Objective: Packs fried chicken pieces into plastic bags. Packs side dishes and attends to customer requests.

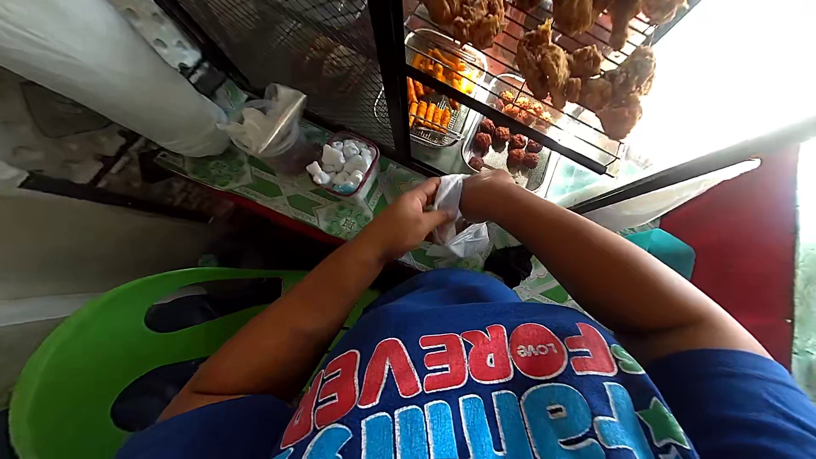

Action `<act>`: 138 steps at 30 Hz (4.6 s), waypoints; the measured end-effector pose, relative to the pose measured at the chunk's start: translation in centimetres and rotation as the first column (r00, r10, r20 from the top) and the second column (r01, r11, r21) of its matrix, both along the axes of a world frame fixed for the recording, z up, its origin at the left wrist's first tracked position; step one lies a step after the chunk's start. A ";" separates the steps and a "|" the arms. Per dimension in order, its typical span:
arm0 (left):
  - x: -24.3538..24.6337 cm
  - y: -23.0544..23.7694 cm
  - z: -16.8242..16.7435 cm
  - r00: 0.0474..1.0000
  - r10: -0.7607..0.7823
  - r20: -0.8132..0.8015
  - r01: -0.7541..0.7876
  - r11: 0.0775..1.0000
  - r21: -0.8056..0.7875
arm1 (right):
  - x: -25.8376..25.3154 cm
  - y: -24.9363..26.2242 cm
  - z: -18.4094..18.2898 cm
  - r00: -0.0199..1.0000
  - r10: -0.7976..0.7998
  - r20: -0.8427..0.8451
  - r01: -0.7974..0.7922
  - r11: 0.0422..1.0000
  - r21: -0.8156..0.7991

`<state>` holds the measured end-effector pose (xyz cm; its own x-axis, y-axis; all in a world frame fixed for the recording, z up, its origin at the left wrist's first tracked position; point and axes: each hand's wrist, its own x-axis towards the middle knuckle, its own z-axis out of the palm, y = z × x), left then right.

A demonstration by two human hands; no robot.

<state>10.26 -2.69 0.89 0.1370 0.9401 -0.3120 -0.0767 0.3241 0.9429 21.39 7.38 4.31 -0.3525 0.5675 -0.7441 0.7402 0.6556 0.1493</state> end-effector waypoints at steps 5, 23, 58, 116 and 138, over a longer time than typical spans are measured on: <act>-0.8 -3.0 -2.7 0.989 -0.087 -0.118 0.092 0.995 0.040 | 1.5 -1.7 2.5 0.999 0.022 0.040 -0.021 0.999 -0.031; -1.9 -1.4 -3.7 0.970 -0.040 -0.239 0.047 0.999 0.025 | 14.5 1.4 -6.7 0.156 -0.669 -0.727 0.642 0.628 -0.440; -5.9 4.6 -0.5 0.818 -0.301 -0.490 0.485 0.819 0.306 | 6.9 -2.7 2.2 -0.099 0.000 -0.995 0.068 0.998 -0.007; 21.1 1.9 4.7 0.439 0.418 -0.795 0.548 0.577 0.606 | 34.7 -9.7 -2.5 -0.868 -0.493 -0.068 -0.250 0.551 -0.796; 24.8 2.0 7.8 0.636 -0.632 -0.443 0.749 0.644 0.156 | 38.1 -2.9 -6.0 -0.506 -0.491 -0.709 -0.237 0.870 -0.433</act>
